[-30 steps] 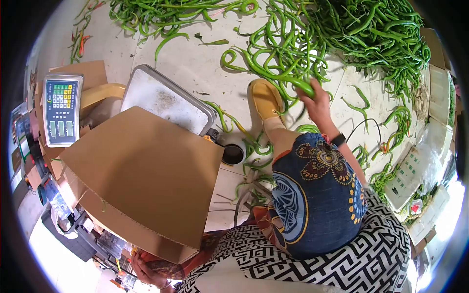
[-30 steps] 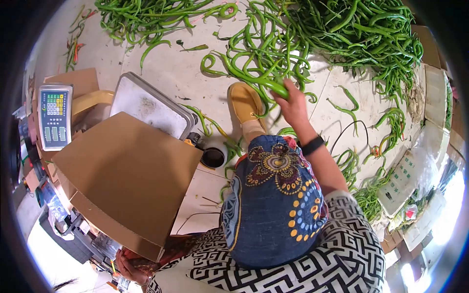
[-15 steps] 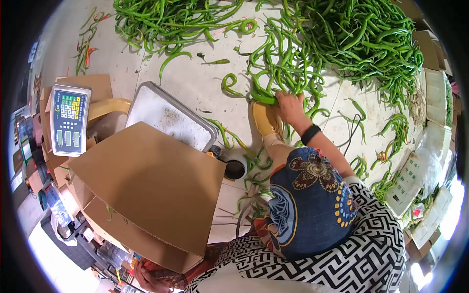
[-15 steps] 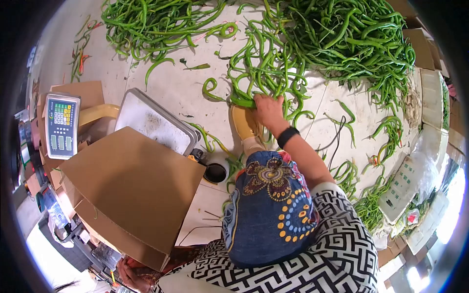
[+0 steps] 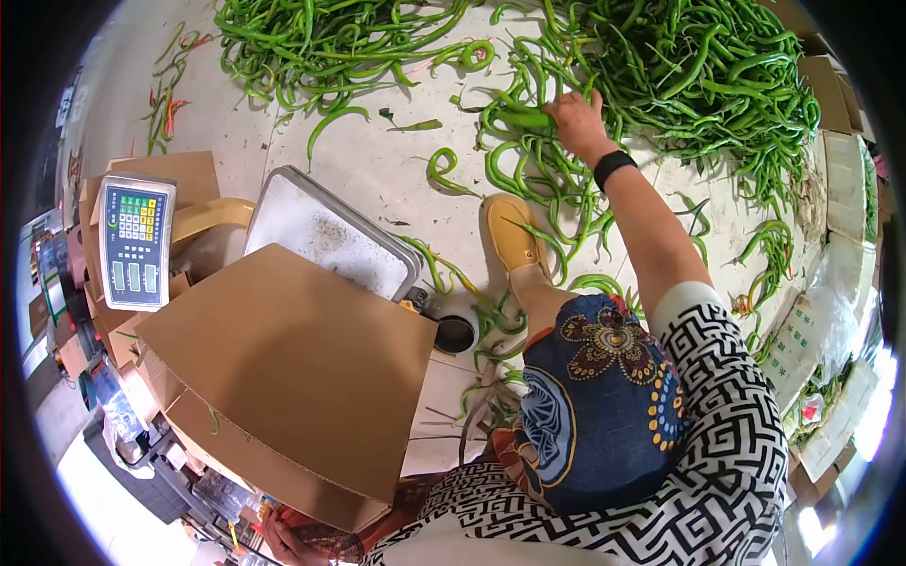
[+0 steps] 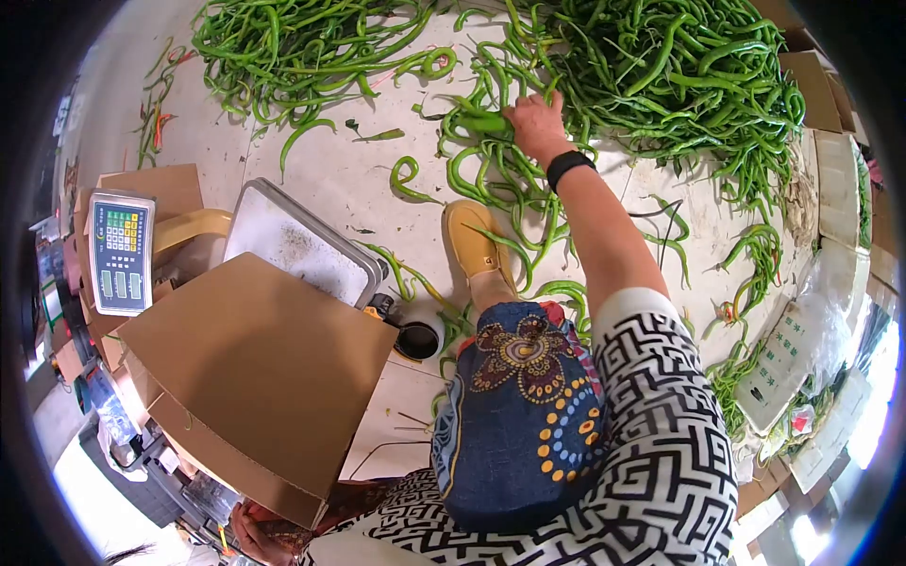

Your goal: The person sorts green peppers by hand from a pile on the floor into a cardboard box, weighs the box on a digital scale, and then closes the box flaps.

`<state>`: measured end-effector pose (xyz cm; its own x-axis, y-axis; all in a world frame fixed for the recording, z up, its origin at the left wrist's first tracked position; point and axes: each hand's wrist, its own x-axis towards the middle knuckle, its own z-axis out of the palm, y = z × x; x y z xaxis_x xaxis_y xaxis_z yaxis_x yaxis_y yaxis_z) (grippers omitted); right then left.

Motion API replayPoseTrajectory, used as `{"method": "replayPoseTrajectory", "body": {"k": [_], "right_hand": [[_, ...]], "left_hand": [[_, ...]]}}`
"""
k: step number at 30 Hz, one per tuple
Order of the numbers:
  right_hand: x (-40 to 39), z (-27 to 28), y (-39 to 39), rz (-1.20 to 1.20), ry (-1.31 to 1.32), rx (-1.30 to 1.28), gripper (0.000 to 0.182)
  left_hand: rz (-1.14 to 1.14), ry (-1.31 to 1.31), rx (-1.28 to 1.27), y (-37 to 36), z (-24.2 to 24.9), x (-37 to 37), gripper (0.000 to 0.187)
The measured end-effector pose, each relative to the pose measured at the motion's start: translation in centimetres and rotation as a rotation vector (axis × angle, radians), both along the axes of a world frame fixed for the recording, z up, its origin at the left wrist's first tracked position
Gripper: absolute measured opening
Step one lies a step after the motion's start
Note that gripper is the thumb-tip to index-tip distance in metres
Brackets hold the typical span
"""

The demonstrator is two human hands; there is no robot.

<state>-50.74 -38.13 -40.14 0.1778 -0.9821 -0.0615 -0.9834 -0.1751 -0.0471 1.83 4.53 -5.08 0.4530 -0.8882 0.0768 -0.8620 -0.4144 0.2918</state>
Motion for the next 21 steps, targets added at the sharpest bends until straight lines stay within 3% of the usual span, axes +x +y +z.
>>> {"method": "replayPoseTrajectory", "body": {"k": [2,3,6,8,9,10,12,15,18,20,21], "right_hand": [[0.3,-1.3,-0.1,-0.018,0.057,0.131,0.034],[0.0,-1.8,0.0,-0.03,0.01,0.04,0.032],[0.5,4.8,1.9,-0.104,-0.137,-0.088,0.03],[-0.3,8.1,4.0,-0.07,-0.25,-0.33,0.031],[-0.9,9.9,4.9,-0.109,-0.313,-0.291,0.03],[-1.8,11.1,6.0,-0.2,-0.385,-0.317,0.028],[-2.5,14.0,6.8,-0.628,-0.739,-0.155,0.025],[-5.3,11.9,7.3,-0.778,-1.054,-0.117,0.023],[-7.3,5.8,7.5,-0.778,-1.038,0.101,0.026],[-5.9,2.3,7.3,-0.723,-0.64,0.147,0.031],[-6.8,-2.4,7.9,-0.66,-0.514,0.085,0.037]], "left_hand": [[-0.052,-0.04,-0.01,0.1,0.1,0.1,0.024],[-0.097,-0.076,-0.015,0.1,0.2,0.3,0.024],[-0.313,-0.225,-0.054,-0.3,0.0,0.7,0.023],[-0.437,-0.302,-0.084,-1.0,-0.1,0.6,0.023],[-0.485,-0.327,-0.097,-1.5,-0.2,0.2,0.023],[-0.487,-0.316,-0.102,-2.1,-0.1,-0.5,0.023],[-0.397,-0.248,-0.021,-3.5,0.9,-2.4,0.021],[-0.391,-0.266,-0.058,-1.6,0.4,-0.5,0.02],[-0.412,-0.309,-0.069,1.2,-0.5,2.5,0.021],[-0.459,-0.332,-0.119,2.5,-1.3,3.7,0.022],[-0.429,-0.328,-0.096,2.5,-1.5,3.6,0.022]]}}
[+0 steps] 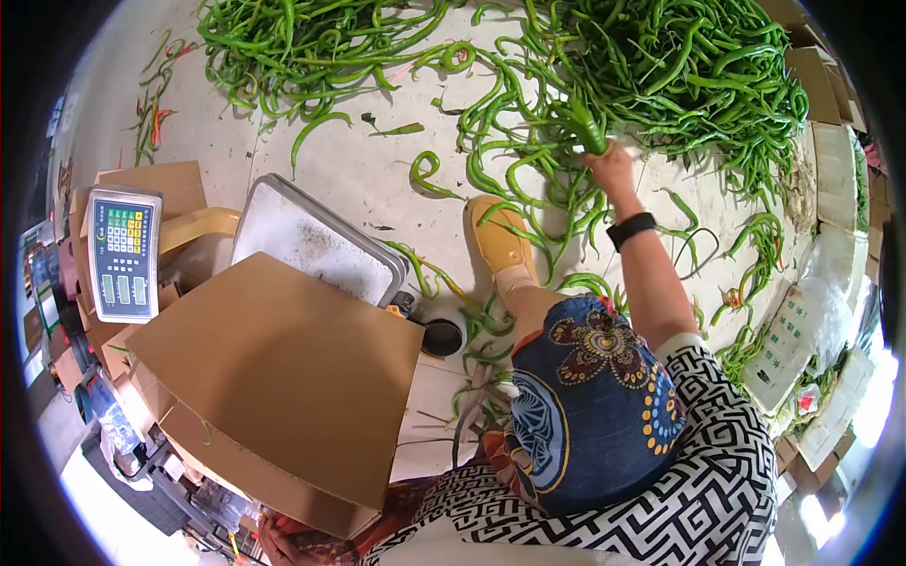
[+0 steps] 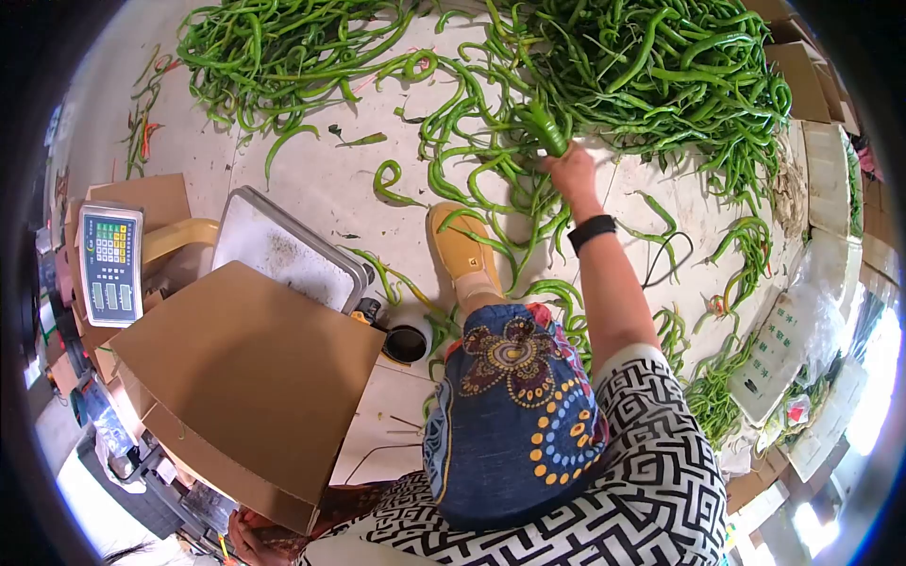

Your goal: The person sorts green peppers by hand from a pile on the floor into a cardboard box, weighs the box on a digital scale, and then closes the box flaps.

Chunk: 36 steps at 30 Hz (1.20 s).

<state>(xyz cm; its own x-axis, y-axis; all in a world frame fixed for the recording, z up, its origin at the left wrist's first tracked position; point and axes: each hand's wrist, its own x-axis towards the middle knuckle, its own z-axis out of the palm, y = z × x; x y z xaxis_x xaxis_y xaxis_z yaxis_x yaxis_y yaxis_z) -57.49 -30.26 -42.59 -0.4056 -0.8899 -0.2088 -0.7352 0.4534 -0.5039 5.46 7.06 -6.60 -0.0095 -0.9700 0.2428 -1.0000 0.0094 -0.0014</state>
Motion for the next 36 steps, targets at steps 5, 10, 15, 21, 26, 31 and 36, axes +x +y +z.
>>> {"method": "replayPoseTrajectory", "body": {"k": [5,10,15,21,26,31,36], "right_hand": [[2.2,0.4,0.1,-0.267,0.012,0.087,0.056],[-0.6,3.0,0.3,-0.253,-0.646,0.015,0.025],[0.9,8.9,1.5,-0.112,-1.005,0.023,0.033],[5.9,3.2,3.6,0.435,-0.194,0.123,0.035],[11.8,0.6,7.6,0.323,0.218,-0.024,0.046],[12.6,0.6,6.8,0.247,0.289,0.027,0.038],[12.1,0.8,6.4,0.237,0.188,0.121,0.032]], "left_hand": [[0.138,-0.019,0.112,-0.3,1.1,-2.3,0.027],[0.349,0.396,-0.024,-1.8,1.2,-3.8,0.028],[0.653,0.481,0.09,-2.4,2.1,-4.2,0.03],[0.611,0.313,0.146,-2.7,2.5,-4.5,0.03],[0.627,0.324,0.131,-2.5,2.2,-4.5,0.031],[0.231,0.184,0.06,-2.8,1.6,-3.5,0.031],[-0.059,-0.036,-0.027,-2.3,0.9,-2.3,0.029]]}}
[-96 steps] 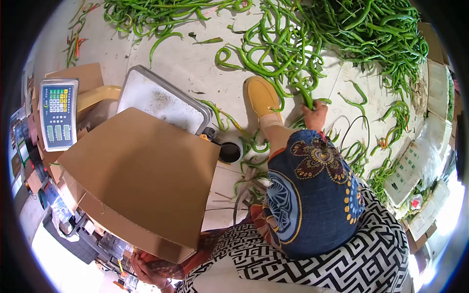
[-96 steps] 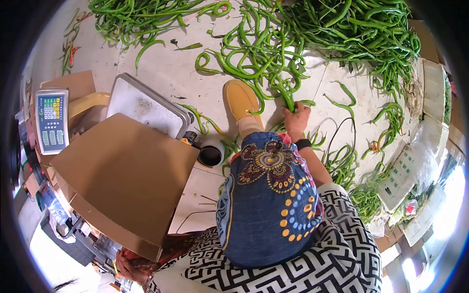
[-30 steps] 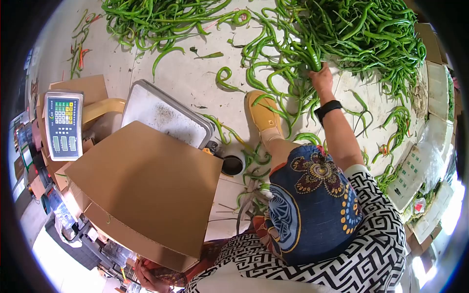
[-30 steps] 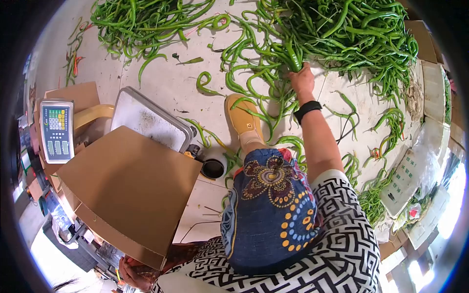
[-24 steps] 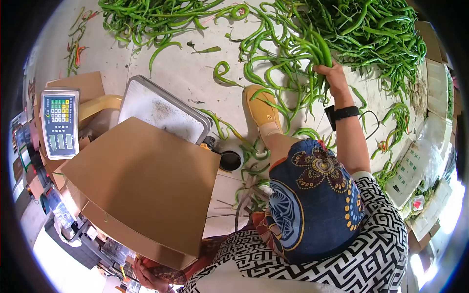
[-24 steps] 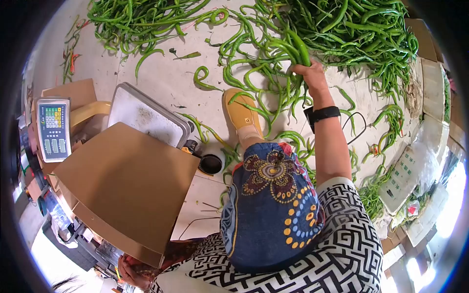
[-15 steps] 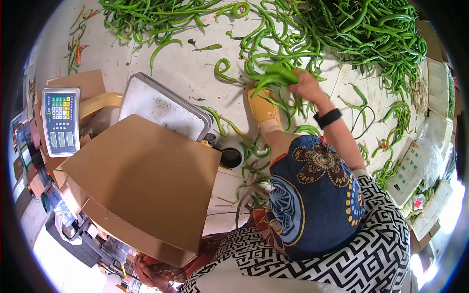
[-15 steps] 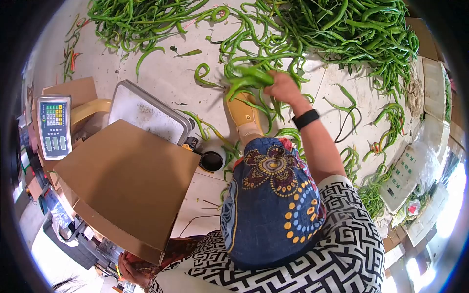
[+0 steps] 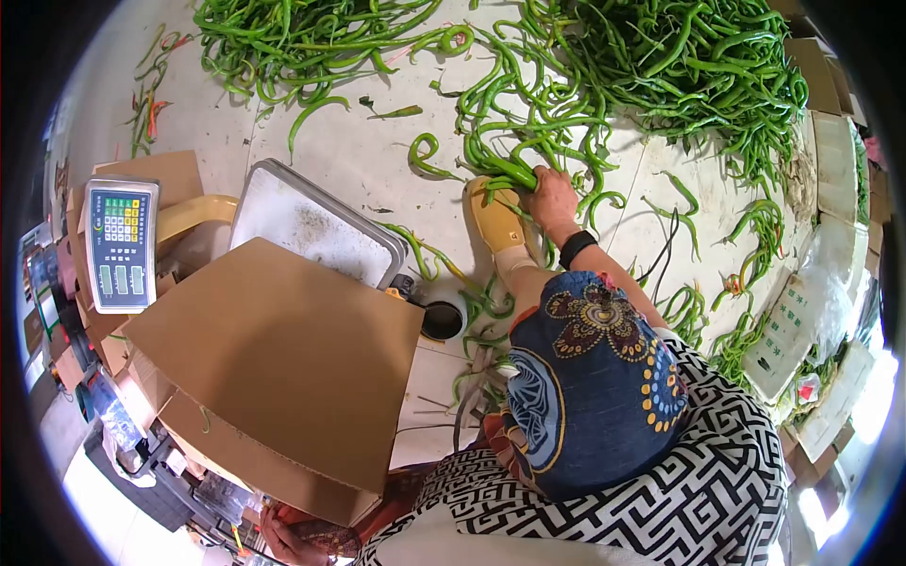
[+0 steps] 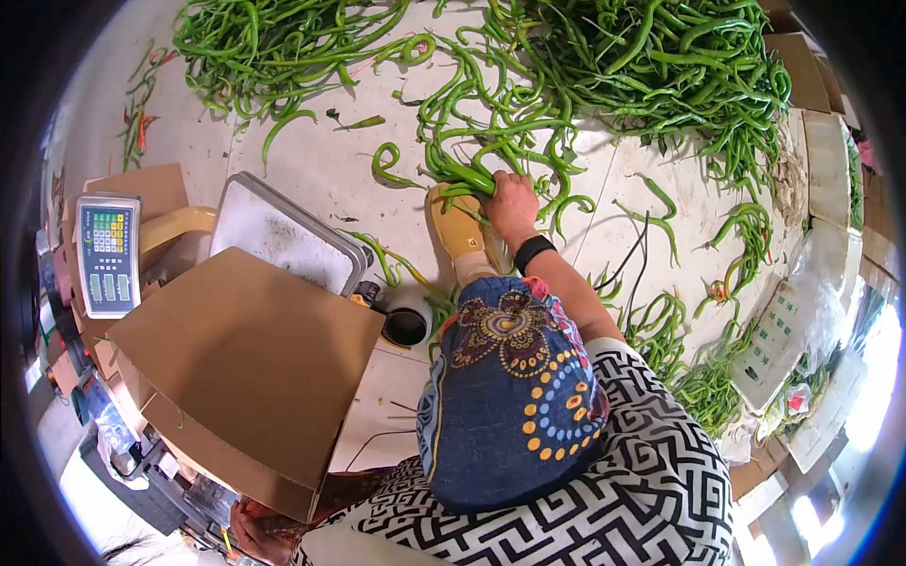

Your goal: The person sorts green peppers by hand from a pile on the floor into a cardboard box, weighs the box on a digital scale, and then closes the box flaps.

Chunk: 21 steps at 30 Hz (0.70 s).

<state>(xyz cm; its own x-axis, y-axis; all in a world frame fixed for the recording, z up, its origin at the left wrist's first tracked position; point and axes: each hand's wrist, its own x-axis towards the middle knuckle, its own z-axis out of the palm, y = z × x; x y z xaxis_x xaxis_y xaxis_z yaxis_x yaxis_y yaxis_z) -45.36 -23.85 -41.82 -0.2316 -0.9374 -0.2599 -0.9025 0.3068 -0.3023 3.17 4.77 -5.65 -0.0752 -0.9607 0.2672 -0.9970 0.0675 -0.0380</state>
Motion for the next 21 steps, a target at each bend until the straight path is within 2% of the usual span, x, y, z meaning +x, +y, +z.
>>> {"method": "replayPoseTrajectory", "body": {"k": [3,6,7,9,11,12,13,15,17,19,21], "right_hand": [[-0.6,2.0,-0.2,-0.041,-0.082,0.068,0.034],[-2.2,5.8,0.0,-0.147,-0.231,0.0,0.045],[-2.7,7.8,-0.3,-0.155,-0.268,-0.033,0.043],[-4.9,8.7,-0.8,-0.197,-0.175,-0.083,0.04],[-6.6,9.6,-1.7,-0.158,0.064,-0.195,0.036],[-6.8,10.2,-2.2,-0.134,0.136,-0.376,0.028],[-7.1,10.9,-2.8,-0.085,0.205,-0.424,0.03],[-7.5,10.5,-3.7,-0.042,0.204,-0.481,0.033],[-8.2,6.7,-4.2,-0.002,0.147,-0.422,0.037],[-9.6,0.3,-3.6,0.084,0.192,-0.12,0.039],[-8.8,-0.7,-2.7,0.043,0.219,-0.152,0.034]], "left_hand": [[-0.01,-0.014,-0.046,0.7,-0.5,0.8,0.029],[-0.083,-0.106,-0.142,0.6,-1.1,1.0,0.028],[-0.051,-0.06,-0.098,1.0,-1.1,1.4,0.028],[-0.002,-0.002,-0.041,1.5,-0.9,1.7,0.028],[0.025,0.022,-0.018,1.9,-0.8,1.9,0.029],[0.033,0.024,-0.011,2.0,-0.8,2.0,0.029],[0.039,0.027,-0.002,2.1,-0.7,2.2,0.029],[0.049,0.03,0.016,2.5,-0.6,2.4,0.03],[0.056,0.023,0.034,2.7,-0.6,2.7,0.03],[0.062,0.031,0.042,2.8,-0.6,3.0,0.03],[0.07,0.067,0.021,2.6,-0.6,2.6,0.028]]}}
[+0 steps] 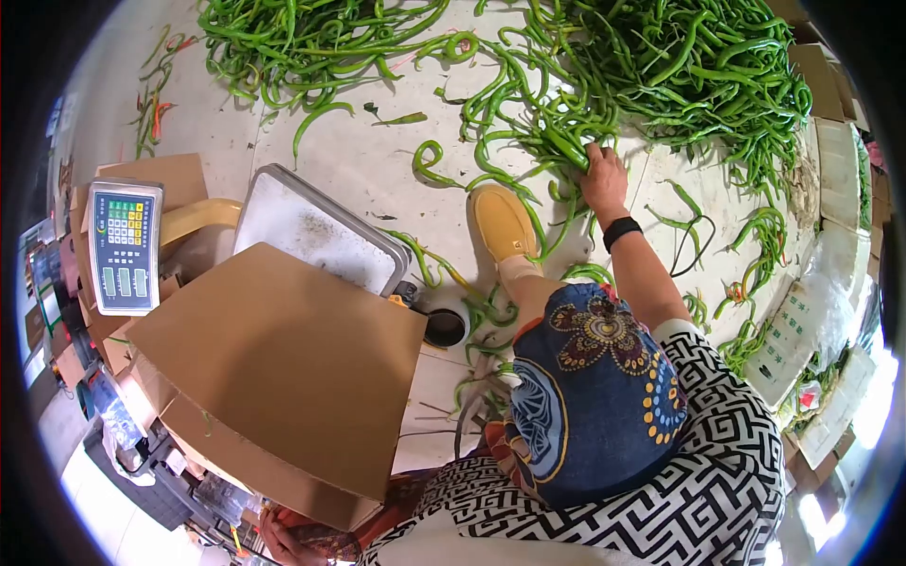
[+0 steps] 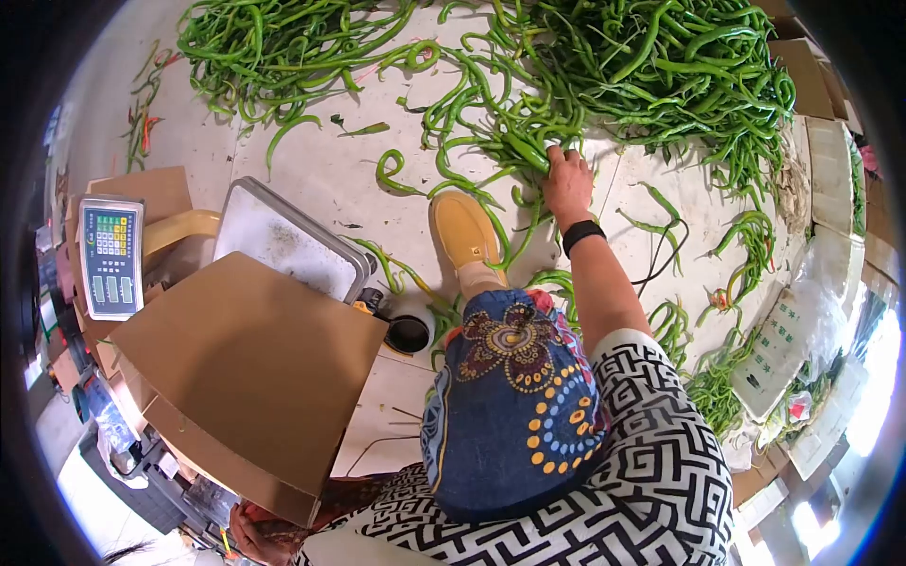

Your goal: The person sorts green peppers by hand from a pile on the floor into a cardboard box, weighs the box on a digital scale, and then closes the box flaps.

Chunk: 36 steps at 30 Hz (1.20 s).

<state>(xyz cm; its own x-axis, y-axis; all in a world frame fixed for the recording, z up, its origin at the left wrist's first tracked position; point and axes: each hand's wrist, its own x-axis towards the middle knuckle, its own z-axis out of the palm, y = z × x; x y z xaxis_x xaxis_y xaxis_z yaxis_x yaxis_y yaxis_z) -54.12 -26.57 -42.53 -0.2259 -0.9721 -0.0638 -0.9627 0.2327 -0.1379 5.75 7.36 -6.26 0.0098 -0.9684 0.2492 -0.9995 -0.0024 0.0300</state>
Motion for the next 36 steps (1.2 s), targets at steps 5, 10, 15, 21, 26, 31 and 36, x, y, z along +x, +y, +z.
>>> {"method": "replayPoseTrajectory", "body": {"k": [5,10,15,21,26,31,36], "right_hand": [[-0.2,-1.1,0.0,-0.063,0.037,-0.027,0.027],[-2.1,0.5,-1.4,0.004,-0.014,0.121,0.028],[-1.5,9.4,-1.0,-0.139,-0.245,-0.052,0.045],[-3.2,22.5,0.5,-0.218,-1.259,-0.201,0.035],[-3.2,29.9,1.0,-0.15,-1.574,-0.245,0.032],[0.8,39.2,1.5,0.17,-1.683,-0.178,0.038],[9.2,46.8,1.6,0.443,-1.646,-0.061,0.045]], "left_hand": [[0.044,0.097,-0.03,-0.4,-0.2,-0.6,0.027],[0.337,0.253,0.025,-1.6,0.7,-2.6,0.027],[0.575,0.282,0.1,-3.6,2.8,-5.9,0.028],[0.365,0.173,-0.005,0.4,1.0,-2.7,0.024],[0.476,0.271,-0.002,-0.3,2.8,-5.3,0.022],[0.308,0.263,-0.147,1.6,2.2,-4.9,0.021],[0.375,0.271,-0.158,2.5,2.7,-5.3,0.021]]}}
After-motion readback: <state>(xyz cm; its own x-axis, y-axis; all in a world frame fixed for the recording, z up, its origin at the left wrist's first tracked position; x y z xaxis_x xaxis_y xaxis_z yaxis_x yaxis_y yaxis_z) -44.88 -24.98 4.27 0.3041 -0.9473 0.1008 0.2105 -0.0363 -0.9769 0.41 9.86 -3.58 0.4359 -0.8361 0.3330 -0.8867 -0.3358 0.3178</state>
